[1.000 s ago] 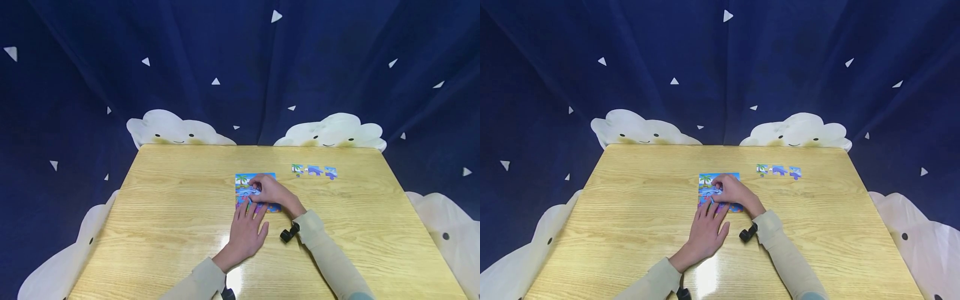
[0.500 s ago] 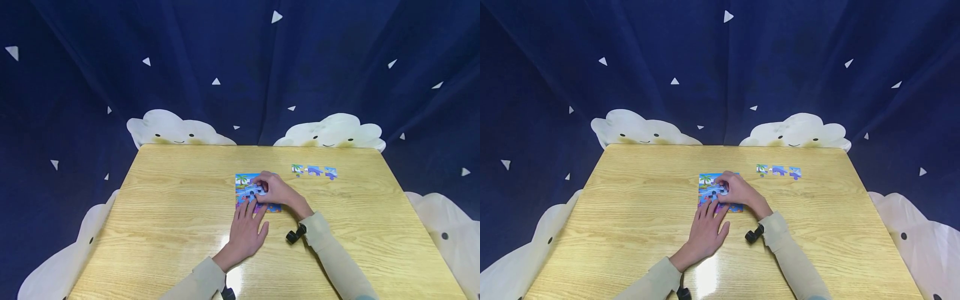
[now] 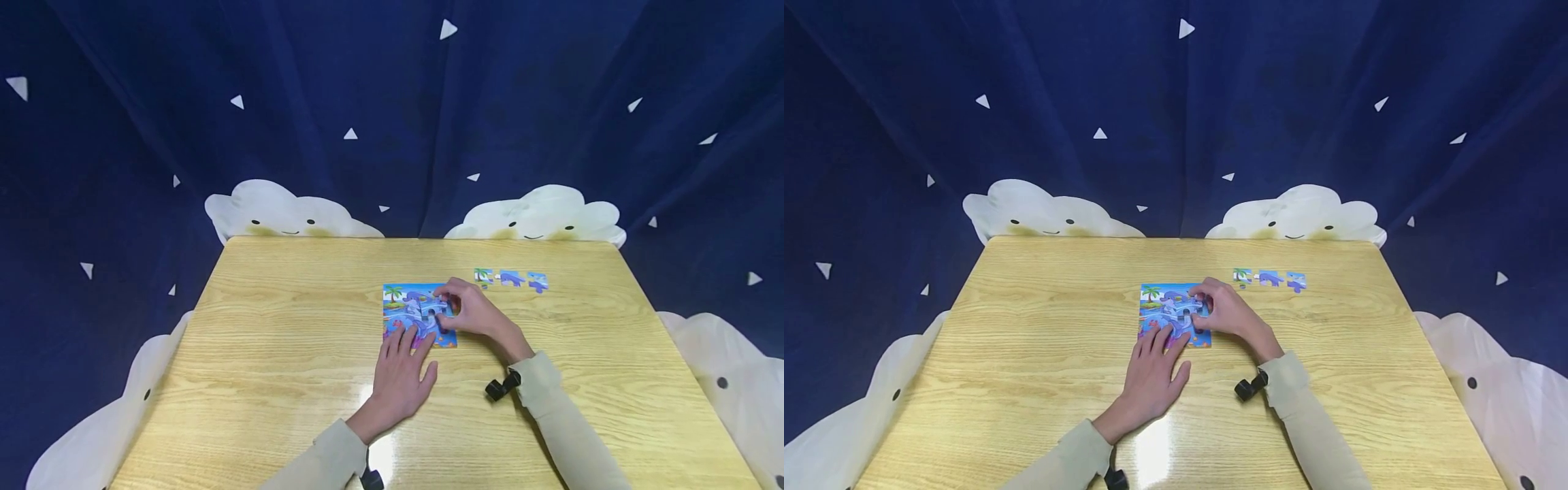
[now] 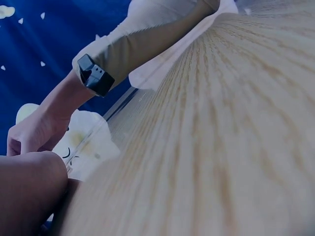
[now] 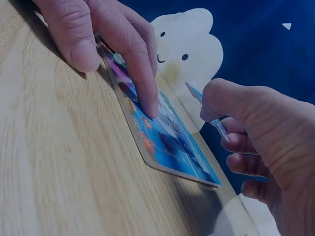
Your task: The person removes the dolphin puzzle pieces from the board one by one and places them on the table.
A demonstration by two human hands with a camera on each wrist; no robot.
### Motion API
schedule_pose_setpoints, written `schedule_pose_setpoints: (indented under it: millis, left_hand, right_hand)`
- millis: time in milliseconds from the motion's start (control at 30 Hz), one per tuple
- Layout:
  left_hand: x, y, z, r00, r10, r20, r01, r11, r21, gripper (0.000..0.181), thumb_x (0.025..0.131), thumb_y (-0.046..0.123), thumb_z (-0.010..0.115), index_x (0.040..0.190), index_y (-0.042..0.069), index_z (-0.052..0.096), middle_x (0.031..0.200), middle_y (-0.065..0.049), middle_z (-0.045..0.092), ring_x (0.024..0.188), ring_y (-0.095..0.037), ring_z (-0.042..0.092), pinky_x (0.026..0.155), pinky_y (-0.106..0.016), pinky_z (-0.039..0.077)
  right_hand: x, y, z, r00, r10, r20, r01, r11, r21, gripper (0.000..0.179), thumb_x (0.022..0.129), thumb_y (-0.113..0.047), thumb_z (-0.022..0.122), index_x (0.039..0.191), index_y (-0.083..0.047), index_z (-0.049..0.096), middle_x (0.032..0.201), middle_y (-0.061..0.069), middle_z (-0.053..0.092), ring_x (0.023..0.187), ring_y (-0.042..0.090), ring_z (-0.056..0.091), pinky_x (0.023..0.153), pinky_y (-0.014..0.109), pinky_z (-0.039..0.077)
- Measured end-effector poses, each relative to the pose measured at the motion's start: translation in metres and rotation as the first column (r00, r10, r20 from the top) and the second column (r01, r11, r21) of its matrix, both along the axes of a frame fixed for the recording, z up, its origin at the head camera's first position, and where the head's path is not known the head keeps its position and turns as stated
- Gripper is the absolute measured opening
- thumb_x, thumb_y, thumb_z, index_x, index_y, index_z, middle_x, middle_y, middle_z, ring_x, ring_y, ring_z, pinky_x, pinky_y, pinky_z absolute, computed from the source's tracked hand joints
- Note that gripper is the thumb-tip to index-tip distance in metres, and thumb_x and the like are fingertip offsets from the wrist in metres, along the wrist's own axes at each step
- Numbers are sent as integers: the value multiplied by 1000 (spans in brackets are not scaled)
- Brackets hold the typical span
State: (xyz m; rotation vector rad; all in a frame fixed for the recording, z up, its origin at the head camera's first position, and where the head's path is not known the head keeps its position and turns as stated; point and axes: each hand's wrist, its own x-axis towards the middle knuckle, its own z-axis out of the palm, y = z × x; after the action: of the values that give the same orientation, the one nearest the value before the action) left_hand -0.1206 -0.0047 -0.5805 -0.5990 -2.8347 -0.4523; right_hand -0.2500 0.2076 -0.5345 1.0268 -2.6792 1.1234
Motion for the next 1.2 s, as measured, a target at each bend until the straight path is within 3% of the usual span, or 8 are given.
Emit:
schedule_pose_setpoints:
  millis: [400,767,1200]
  left_hand:
    - [0,-1,-2,999,-1,39,1,1000,5,54,105,47,45,156,30,50,159,-12,43,153,-39,30,121,-54,27]
    - [0,-2,-4,1000,2,10,-2,1000,12,54,104,47,45,155,30,51,158,-12,44,152,-39,31,120,-55,27]
    - [0,-1,-3,1000,-5,11,4,1000,25,54,105,47,44,156,30,50,159,-11,43,153,-38,30,120,-55,27]
  right_hand:
    - [3,10,-2,1000,-26,10,26,1000,-1,40,77,-14,84,115,-7,75,89,8,61,71,18,55,61,25,46]
    - [4,19,-6,999,-10,-38,9,1000,-27,38,76,-9,85,112,-6,75,86,6,62,69,18,57,60,23,48]
    - [6,43,-7,997,-71,-12,71,997,10,40,75,-11,85,113,-4,74,87,4,61,70,15,54,61,25,48]
